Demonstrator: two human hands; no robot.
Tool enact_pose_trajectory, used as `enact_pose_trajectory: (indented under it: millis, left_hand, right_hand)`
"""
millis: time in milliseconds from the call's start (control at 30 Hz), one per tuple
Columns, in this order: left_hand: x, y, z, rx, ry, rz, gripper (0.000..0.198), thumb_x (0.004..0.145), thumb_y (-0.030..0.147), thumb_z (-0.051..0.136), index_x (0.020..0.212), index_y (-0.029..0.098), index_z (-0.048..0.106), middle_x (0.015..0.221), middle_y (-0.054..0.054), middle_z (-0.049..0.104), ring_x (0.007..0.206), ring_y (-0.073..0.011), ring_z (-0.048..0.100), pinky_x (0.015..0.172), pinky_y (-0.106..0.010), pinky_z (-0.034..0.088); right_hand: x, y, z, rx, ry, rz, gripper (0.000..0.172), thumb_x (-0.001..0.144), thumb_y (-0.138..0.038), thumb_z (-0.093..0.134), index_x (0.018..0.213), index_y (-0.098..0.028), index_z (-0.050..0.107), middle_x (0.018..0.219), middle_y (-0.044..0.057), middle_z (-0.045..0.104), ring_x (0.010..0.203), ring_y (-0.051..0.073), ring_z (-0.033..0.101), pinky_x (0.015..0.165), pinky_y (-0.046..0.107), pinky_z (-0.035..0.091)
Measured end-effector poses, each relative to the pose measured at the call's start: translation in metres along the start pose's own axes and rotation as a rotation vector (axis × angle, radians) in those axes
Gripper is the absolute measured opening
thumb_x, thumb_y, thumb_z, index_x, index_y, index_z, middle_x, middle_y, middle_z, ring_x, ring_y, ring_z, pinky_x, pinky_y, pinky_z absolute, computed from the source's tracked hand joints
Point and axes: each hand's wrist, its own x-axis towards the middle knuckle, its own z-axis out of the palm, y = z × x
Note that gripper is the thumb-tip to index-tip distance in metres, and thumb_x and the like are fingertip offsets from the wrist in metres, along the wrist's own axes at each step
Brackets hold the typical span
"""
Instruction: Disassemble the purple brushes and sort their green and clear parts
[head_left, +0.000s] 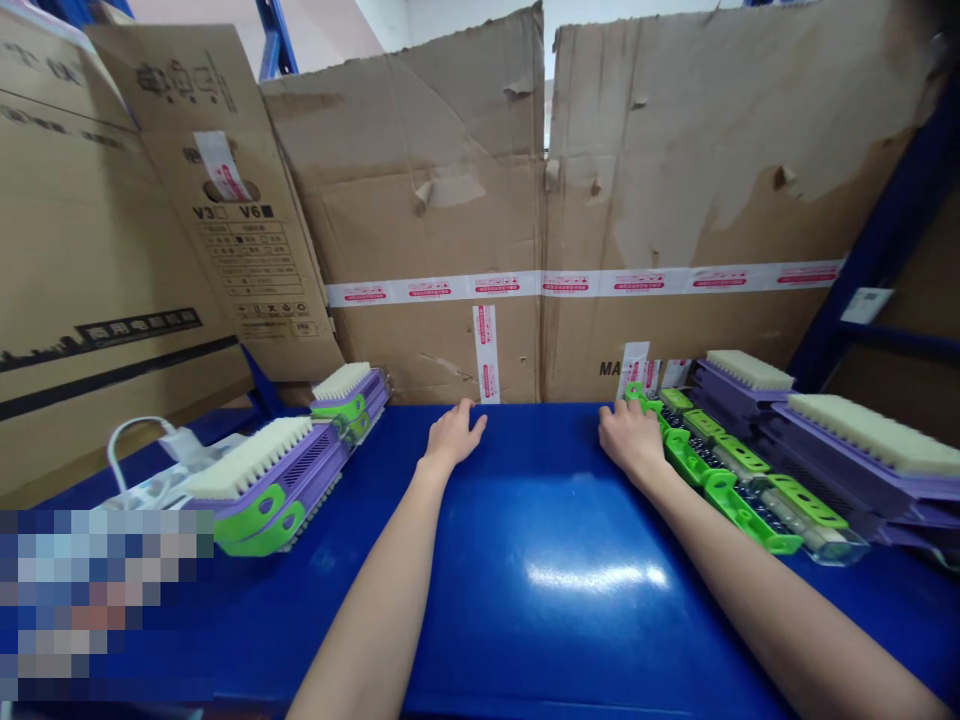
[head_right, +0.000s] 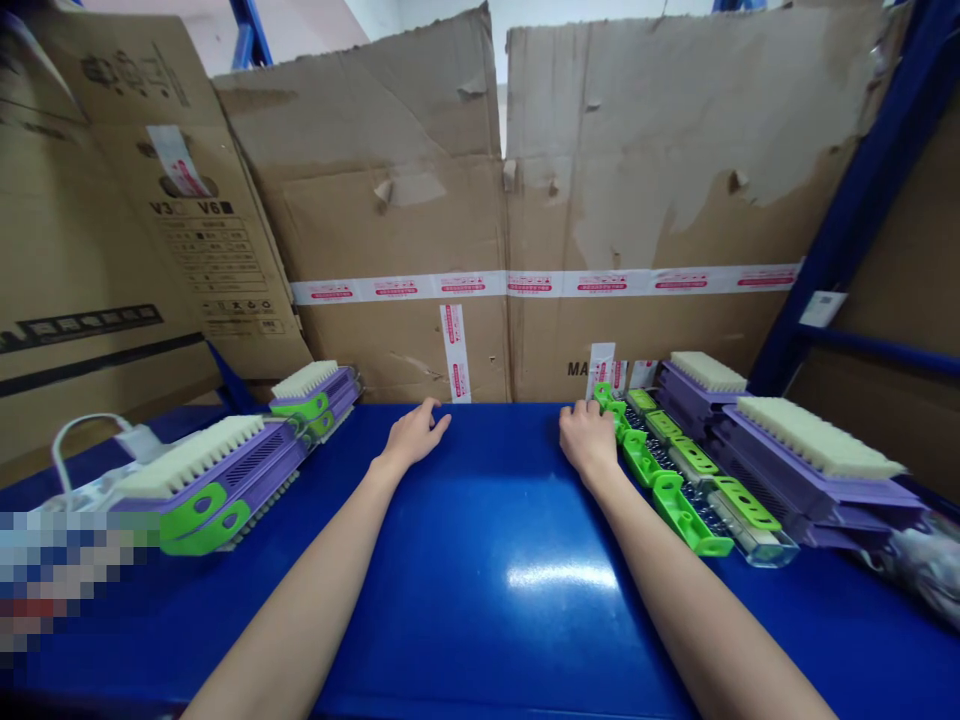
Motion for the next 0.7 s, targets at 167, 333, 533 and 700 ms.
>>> enact_pose_trajectory:
  millis: [167, 333, 533, 700]
  left_hand:
    - [0.0, -0.001, 0.001, 0.005, 0.008, 0.003, 0.035, 0.089, 0.044, 0.038, 0.113, 0.021, 0.047, 0.101, -0.009, 0.065, 0.094, -0.0239, 0.062, 0.073, -0.032, 0.045]
    - [0.002, -0.001, -0.001, 0.016, 0.029, -0.047, 0.034, 0.089, 0.042, 0.037, 0.114, 0.021, 0.047, 0.103, -0.01, 0.064, 0.096, -0.0237, 0.061, 0.075, -0.033, 0.045]
    - [0.023, -0.005, -0.022, 0.192, 0.181, -0.098, 0.032, 0.087, 0.033, 0.036, 0.111, 0.017, 0.05, 0.108, -0.016, 0.058, 0.107, -0.029, 0.052, 0.081, -0.038, 0.044]
    - [0.045, -0.025, -0.073, 0.428, 0.366, -0.135, 0.037, 0.085, 0.032, 0.036, 0.109, 0.009, 0.052, 0.112, -0.022, 0.053, 0.111, -0.0356, 0.045, 0.086, -0.045, 0.039]
  right_hand:
    - [-0.004, -0.02, -0.009, 0.062, -0.058, -0.228, 0.03, 0.089, -0.018, 0.034, 0.1, -0.012, 0.061, 0.101, 0.017, 0.058, 0.096, 0.026, 0.05, 0.074, 0.034, 0.038]
    - [-0.006, -0.027, -0.014, 0.122, -0.099, -0.341, 0.028, 0.09, -0.019, 0.035, 0.105, -0.016, 0.06, 0.101, 0.013, 0.058, 0.099, 0.022, 0.049, 0.073, 0.029, 0.039]
    - [-0.005, -0.022, -0.009, 0.183, -0.09, -0.327, 0.03, 0.091, -0.02, 0.034, 0.107, -0.017, 0.059, 0.1, 0.01, 0.058, 0.097, 0.022, 0.05, 0.073, 0.028, 0.04]
    - [-0.004, -0.023, -0.006, 0.192, -0.095, -0.331, 0.031, 0.091, -0.021, 0.033, 0.109, -0.018, 0.059, 0.101, 0.011, 0.058, 0.099, 0.022, 0.05, 0.075, 0.028, 0.04]
